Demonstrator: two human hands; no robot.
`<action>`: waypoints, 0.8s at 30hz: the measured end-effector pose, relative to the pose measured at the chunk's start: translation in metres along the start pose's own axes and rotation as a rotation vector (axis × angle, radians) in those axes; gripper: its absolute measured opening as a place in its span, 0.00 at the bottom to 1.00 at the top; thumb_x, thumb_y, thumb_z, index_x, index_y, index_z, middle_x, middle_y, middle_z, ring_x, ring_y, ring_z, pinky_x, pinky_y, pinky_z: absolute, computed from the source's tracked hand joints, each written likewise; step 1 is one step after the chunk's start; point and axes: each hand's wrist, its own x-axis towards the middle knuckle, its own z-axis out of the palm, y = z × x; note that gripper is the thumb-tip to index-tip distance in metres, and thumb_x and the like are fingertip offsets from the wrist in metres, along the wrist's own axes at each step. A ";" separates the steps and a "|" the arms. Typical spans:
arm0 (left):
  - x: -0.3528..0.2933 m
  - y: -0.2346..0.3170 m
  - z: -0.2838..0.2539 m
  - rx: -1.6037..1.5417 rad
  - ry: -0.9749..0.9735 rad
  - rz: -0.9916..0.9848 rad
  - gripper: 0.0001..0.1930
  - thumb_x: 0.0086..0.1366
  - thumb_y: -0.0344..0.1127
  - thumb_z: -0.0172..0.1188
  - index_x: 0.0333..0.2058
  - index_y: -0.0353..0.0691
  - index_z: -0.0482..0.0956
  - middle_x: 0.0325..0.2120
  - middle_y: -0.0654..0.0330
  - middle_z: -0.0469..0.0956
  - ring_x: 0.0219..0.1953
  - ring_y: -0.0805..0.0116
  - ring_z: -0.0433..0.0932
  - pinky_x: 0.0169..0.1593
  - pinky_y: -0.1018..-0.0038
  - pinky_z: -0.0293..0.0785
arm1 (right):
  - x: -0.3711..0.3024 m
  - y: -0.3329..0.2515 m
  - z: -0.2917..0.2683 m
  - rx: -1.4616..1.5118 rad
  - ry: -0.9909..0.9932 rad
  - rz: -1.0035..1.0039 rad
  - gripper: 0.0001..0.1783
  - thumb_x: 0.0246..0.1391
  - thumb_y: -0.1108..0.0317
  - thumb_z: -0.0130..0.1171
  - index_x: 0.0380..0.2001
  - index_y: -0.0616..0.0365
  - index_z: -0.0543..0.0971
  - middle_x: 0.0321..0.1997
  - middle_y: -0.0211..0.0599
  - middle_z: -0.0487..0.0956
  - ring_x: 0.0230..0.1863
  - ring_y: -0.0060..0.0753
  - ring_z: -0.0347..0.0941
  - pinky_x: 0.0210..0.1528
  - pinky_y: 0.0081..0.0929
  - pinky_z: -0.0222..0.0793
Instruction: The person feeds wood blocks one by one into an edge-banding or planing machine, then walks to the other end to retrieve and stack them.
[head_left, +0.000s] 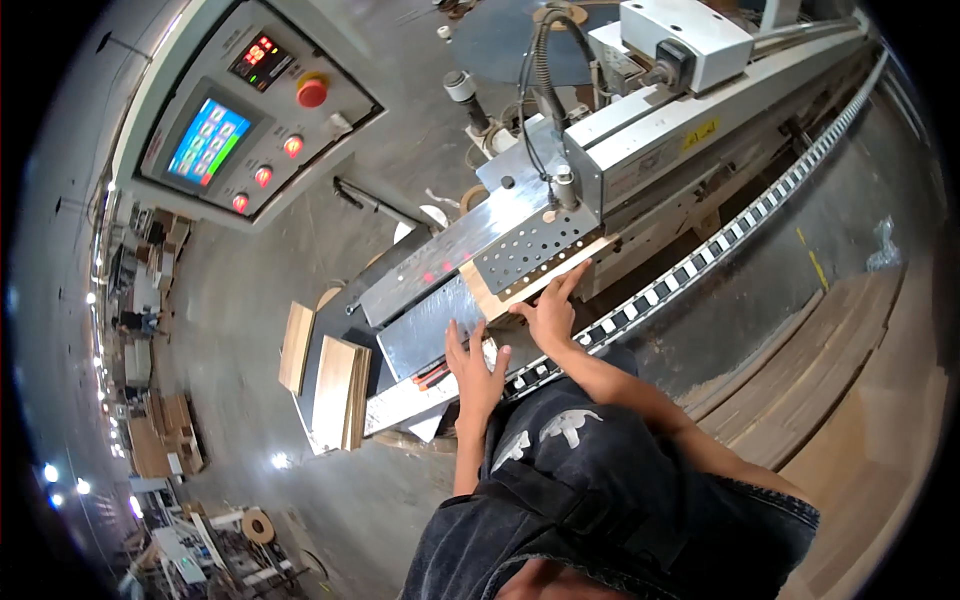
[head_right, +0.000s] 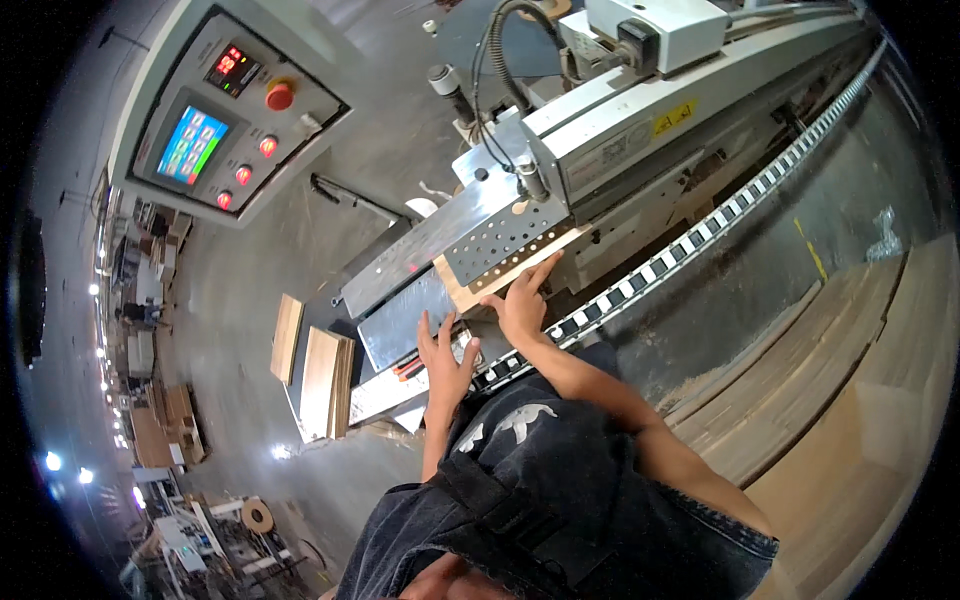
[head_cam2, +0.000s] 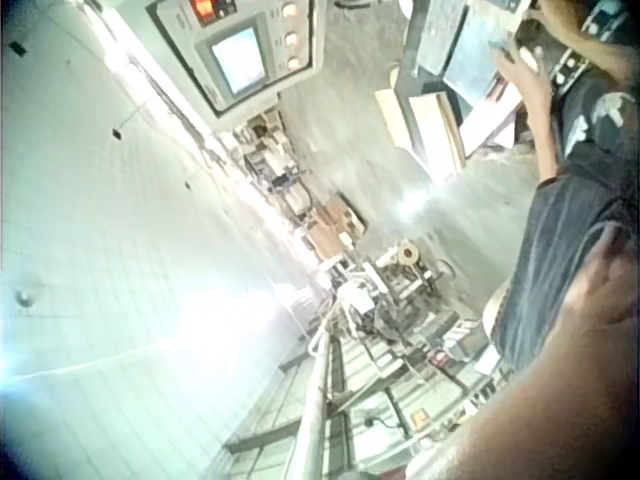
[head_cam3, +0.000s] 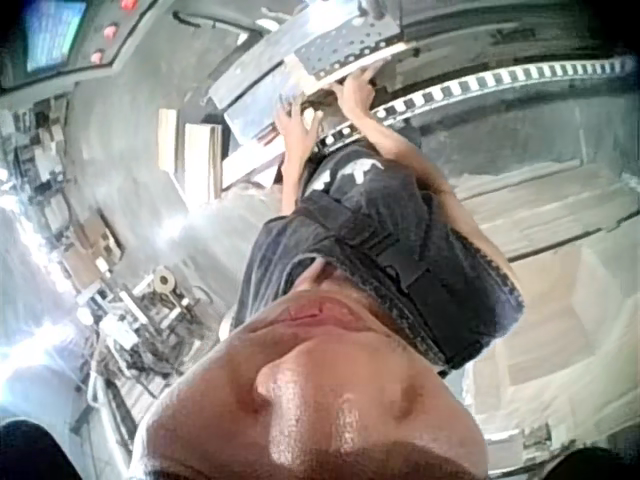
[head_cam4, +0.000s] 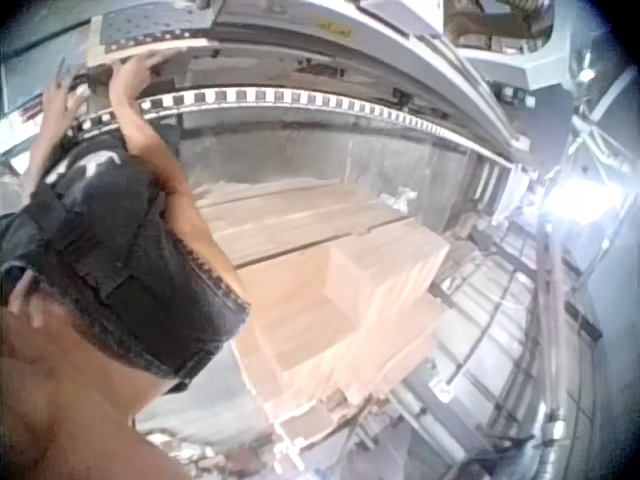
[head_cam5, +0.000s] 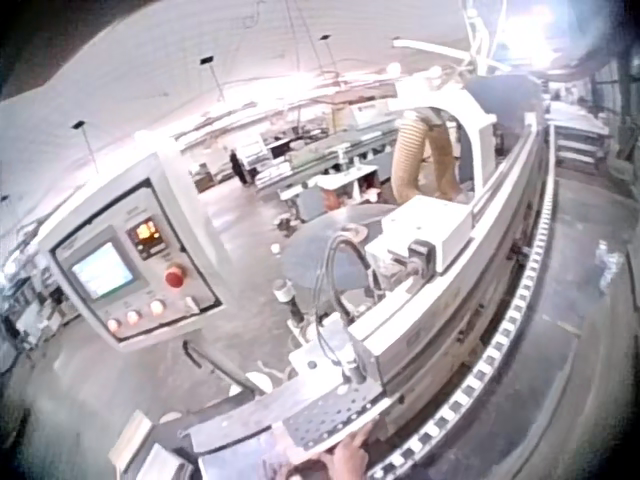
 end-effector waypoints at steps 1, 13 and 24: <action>-0.005 0.000 -0.003 -0.010 0.014 -0.009 0.34 0.67 0.44 0.70 0.70 0.45 0.71 0.75 0.32 0.50 0.77 0.30 0.49 0.75 0.40 0.49 | 0.001 0.002 0.001 -0.012 0.024 0.003 0.69 0.45 0.46 0.82 0.69 0.87 0.52 0.80 0.78 0.21 0.53 0.74 0.80 0.51 0.52 0.81; -0.095 -0.032 -0.019 -0.045 0.162 -0.113 0.31 0.67 0.42 0.70 0.66 0.42 0.73 0.74 0.35 0.54 0.74 0.33 0.55 0.73 0.43 0.54 | 0.039 0.051 -0.016 -0.062 0.197 -0.040 0.76 0.40 0.40 0.83 0.78 0.71 0.48 0.84 0.69 0.35 0.78 0.67 0.57 0.69 0.48 0.71; -0.088 -0.044 -0.034 -0.117 0.053 0.023 0.31 0.71 0.46 0.67 0.69 0.46 0.70 0.76 0.37 0.47 0.77 0.31 0.47 0.75 0.40 0.50 | 0.062 0.080 -0.064 -0.452 0.061 0.116 0.58 0.63 0.26 0.56 0.75 0.70 0.62 0.78 0.61 0.65 0.73 0.61 0.68 0.69 0.55 0.71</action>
